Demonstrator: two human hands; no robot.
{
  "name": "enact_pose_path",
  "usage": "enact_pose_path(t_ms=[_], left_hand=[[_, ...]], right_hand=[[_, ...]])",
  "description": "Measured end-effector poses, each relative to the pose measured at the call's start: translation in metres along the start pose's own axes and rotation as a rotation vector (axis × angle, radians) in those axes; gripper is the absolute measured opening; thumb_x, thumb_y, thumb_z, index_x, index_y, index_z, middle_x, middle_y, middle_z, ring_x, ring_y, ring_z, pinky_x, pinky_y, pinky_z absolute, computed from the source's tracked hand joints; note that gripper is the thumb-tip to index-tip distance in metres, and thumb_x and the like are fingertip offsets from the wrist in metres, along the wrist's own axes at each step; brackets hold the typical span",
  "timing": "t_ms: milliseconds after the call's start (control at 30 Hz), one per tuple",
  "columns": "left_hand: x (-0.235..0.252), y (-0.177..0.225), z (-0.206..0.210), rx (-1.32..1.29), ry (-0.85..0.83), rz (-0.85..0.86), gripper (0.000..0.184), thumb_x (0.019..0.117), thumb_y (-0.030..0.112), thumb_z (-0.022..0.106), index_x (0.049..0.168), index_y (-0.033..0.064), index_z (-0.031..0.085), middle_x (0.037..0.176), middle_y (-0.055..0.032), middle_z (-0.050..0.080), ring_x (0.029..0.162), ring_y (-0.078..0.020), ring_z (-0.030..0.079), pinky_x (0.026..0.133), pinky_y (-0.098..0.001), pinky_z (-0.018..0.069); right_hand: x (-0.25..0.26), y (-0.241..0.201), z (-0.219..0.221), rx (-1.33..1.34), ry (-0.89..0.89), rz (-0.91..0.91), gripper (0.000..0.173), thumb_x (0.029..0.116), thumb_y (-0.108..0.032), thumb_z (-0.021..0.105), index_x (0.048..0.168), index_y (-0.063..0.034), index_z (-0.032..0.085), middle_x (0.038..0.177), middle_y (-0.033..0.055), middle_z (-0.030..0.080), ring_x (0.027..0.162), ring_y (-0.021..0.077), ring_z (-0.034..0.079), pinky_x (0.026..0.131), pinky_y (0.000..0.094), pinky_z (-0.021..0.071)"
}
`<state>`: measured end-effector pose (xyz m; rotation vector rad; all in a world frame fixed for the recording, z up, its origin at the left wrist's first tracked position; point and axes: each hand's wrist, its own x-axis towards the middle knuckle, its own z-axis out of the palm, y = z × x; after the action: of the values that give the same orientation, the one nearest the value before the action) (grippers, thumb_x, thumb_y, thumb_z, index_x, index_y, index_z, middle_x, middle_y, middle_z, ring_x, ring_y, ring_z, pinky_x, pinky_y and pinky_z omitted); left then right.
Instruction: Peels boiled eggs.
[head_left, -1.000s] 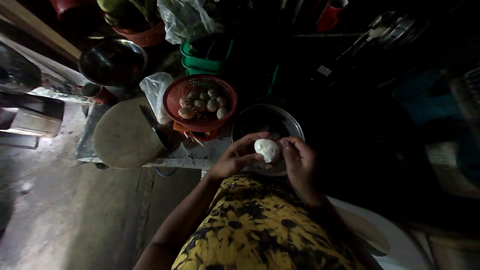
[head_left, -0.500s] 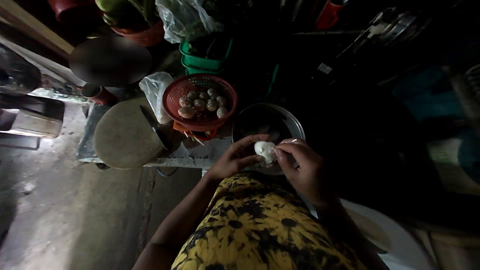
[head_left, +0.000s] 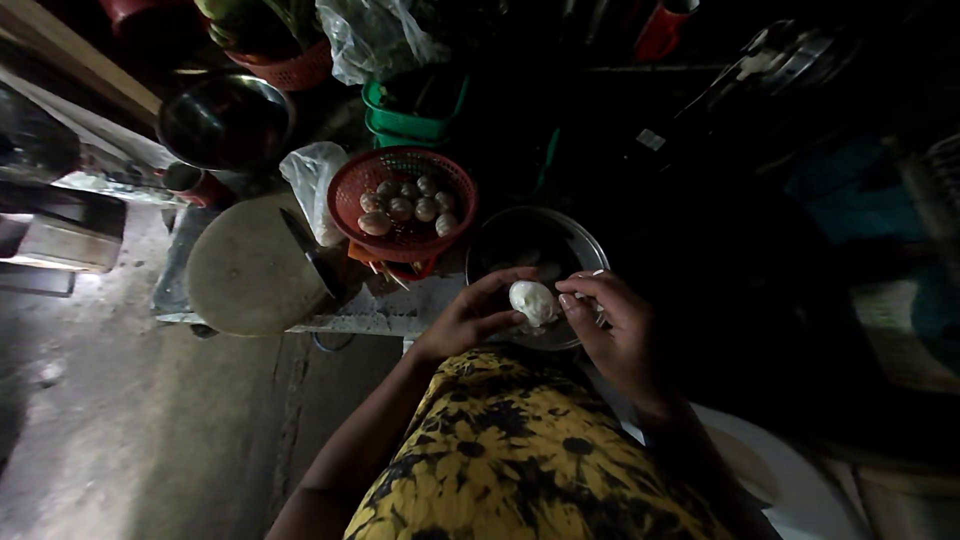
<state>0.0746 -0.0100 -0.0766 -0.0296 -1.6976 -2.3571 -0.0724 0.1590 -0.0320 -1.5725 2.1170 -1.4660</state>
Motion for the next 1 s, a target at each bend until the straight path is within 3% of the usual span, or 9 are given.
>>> enact_pose_path(t_ms=[200, 333, 433, 633, 800, 900, 1000], left_hand=[[0.000, -0.001, 0.001, -0.017, 0.023, -0.044, 0.049, 0.1001, 0.005, 0.060, 0.147, -0.0010, 0.045, 0.136, -0.0106, 0.062, 0.117, -0.0158, 0.065, 0.103, -0.0349, 0.0536], [0.003, -0.003, 0.008, 0.049, 0.080, -0.024, 0.065, 0.0958, 0.011, 0.069, 0.151, -0.0046, 0.040, 0.139, -0.0151, 0.059, 0.118, -0.0185, 0.064, 0.103, -0.0361, 0.0544], [0.008, 0.001, 0.021, 0.220, 0.127, -0.058, 0.082, 0.0883, 0.015, 0.080, 0.154, -0.0013, 0.034, 0.134, -0.0154, 0.061, 0.111, -0.0159, 0.067, 0.096, -0.0325, 0.0578], [0.014, 0.001, 0.026, 0.346, 0.231, -0.119, 0.069, 0.0876, 0.010, 0.079, 0.148, 0.0020, 0.047, 0.133, -0.0175, 0.055, 0.109, -0.0191, 0.066, 0.091, -0.0326, 0.0598], [0.012, 0.000, 0.023, 0.255, 0.180, -0.074, 0.071, 0.0885, 0.009, 0.078, 0.151, 0.0000, 0.044, 0.133, -0.0163, 0.057, 0.111, -0.0179, 0.066, 0.095, -0.0330, 0.0580], [0.009, 0.001, 0.020, 0.171, 0.139, -0.068, 0.072, 0.0907, 0.005, 0.074, 0.152, -0.0012, 0.038, 0.134, -0.0160, 0.061, 0.111, -0.0181, 0.067, 0.097, -0.0351, 0.0579], [0.008, 0.004, 0.022, 0.175, 0.132, -0.097, 0.072, 0.0897, 0.004, 0.075, 0.152, -0.0022, 0.039, 0.131, -0.0159, 0.063, 0.110, -0.0171, 0.068, 0.096, -0.0336, 0.0584]], right_hand=[[0.004, 0.000, 0.005, 0.185, -0.127, 0.213, 0.032, 0.1014, -0.025, 0.062, 0.117, 0.0019, 0.069, 0.104, 0.0068, 0.072, 0.090, 0.0007, 0.068, 0.079, 0.0159, 0.0574], [0.003, -0.003, 0.017, 0.196, 0.014, 0.277, 0.023, 0.0997, -0.017, 0.063, 0.107, 0.0034, 0.070, 0.095, 0.0034, 0.071, 0.082, -0.0032, 0.066, 0.075, 0.0130, 0.0560], [0.000, -0.004, 0.024, 0.138, 0.087, 0.290, 0.021, 0.0996, -0.014, 0.062, 0.102, 0.0048, 0.070, 0.092, 0.0051, 0.070, 0.082, -0.0039, 0.065, 0.076, 0.0119, 0.0546], [-0.006, 0.001, 0.031, 0.016, 0.199, 0.207, 0.023, 0.1013, -0.011, 0.058, 0.095, 0.0058, 0.072, 0.085, 0.0061, 0.069, 0.078, -0.0033, 0.063, 0.075, 0.0111, 0.0522], [-0.006, 0.006, 0.034, -0.069, 0.240, 0.125, 0.022, 0.0991, -0.011, 0.060, 0.093, 0.0063, 0.072, 0.082, 0.0104, 0.068, 0.074, 0.0018, 0.063, 0.072, 0.0128, 0.0521], [0.000, 0.000, 0.024, 0.025, 0.170, 0.256, 0.021, 0.1004, -0.011, 0.058, 0.099, 0.0069, 0.070, 0.085, 0.0070, 0.068, 0.075, -0.0038, 0.062, 0.070, 0.0112, 0.0528], [0.005, -0.004, 0.019, 0.094, 0.085, 0.293, 0.025, 0.1022, -0.015, 0.057, 0.109, 0.0059, 0.069, 0.092, 0.0071, 0.068, 0.077, -0.0030, 0.063, 0.071, 0.0128, 0.0539]])
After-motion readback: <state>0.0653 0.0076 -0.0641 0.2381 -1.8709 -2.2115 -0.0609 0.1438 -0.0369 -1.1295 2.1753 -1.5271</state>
